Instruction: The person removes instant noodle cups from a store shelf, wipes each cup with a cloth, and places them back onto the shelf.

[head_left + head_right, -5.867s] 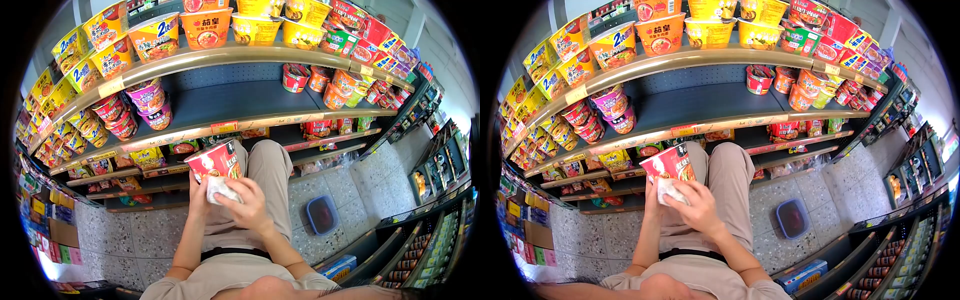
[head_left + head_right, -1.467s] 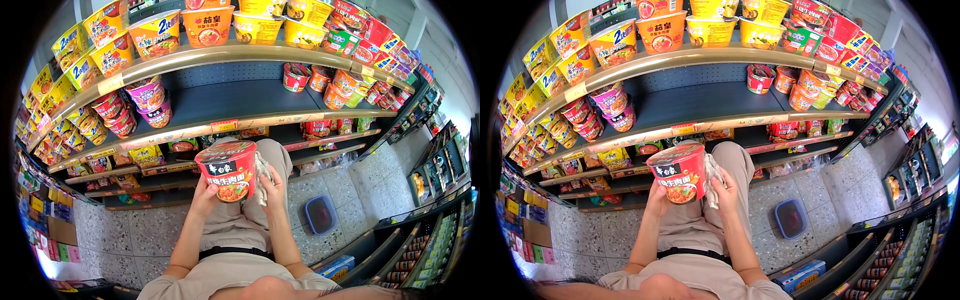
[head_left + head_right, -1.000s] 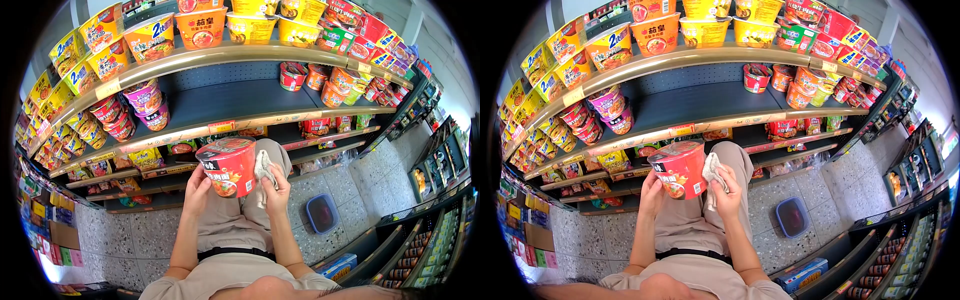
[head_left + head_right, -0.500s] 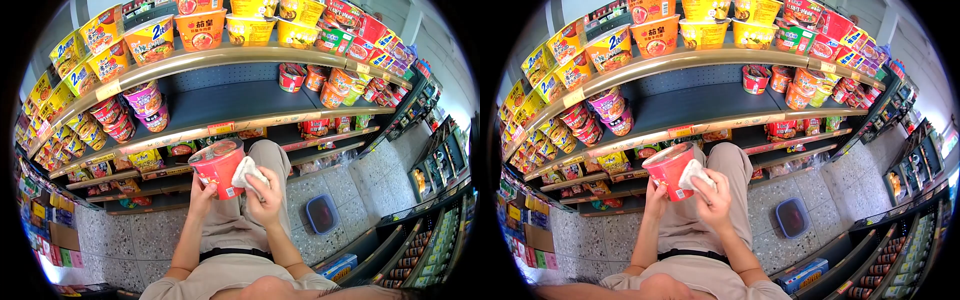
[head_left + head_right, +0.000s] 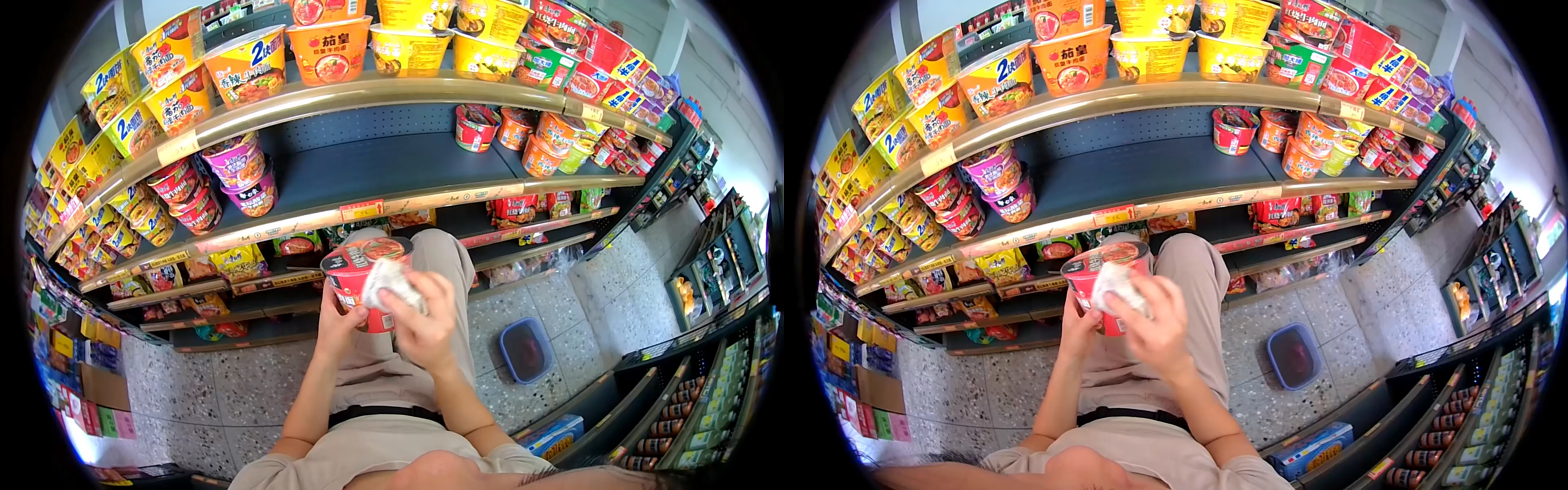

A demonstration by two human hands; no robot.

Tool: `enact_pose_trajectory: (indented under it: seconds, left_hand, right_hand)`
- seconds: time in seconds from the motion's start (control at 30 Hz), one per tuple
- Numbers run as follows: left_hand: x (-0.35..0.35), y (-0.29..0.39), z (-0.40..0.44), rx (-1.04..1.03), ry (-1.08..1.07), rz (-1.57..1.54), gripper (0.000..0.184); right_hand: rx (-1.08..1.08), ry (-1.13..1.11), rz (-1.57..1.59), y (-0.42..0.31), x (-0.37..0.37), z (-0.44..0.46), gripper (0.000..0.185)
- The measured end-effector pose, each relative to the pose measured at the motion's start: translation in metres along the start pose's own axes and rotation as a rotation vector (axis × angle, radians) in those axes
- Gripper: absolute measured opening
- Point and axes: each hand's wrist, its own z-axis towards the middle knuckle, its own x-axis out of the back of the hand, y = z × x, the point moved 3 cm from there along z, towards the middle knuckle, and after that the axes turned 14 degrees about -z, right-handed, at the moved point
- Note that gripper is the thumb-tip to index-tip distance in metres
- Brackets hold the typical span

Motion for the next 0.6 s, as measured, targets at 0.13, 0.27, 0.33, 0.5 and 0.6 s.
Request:
enact_pose_trajectory:
  seconds: [0.13,0.27,0.33,0.5,0.6]
  left_hand:
    - [0.009,-0.005,-0.001,0.058,0.028,-0.130,0.079]
    - [0.013,-0.006,0.001,0.044,0.056,-0.168,0.073]
    - [0.013,-0.008,0.001,0.052,0.065,-0.168,0.070]
    - [0.008,-0.012,0.004,0.063,0.104,-0.221,0.058]
    - [0.036,-0.031,0.012,0.224,0.120,-0.469,0.055]
  right_hand:
    - [-0.221,0.017,-0.172,0.047,-0.006,-0.007,0.041]
    - [-0.472,0.084,-0.066,0.079,-0.012,-0.028,0.034]
    - [-0.405,0.065,0.013,0.062,-0.006,-0.025,0.035]
    - [0.016,-0.070,0.093,-0.004,-0.001,-0.017,0.048]
    - [0.121,-0.126,0.108,-0.025,-0.006,-0.018,0.046]
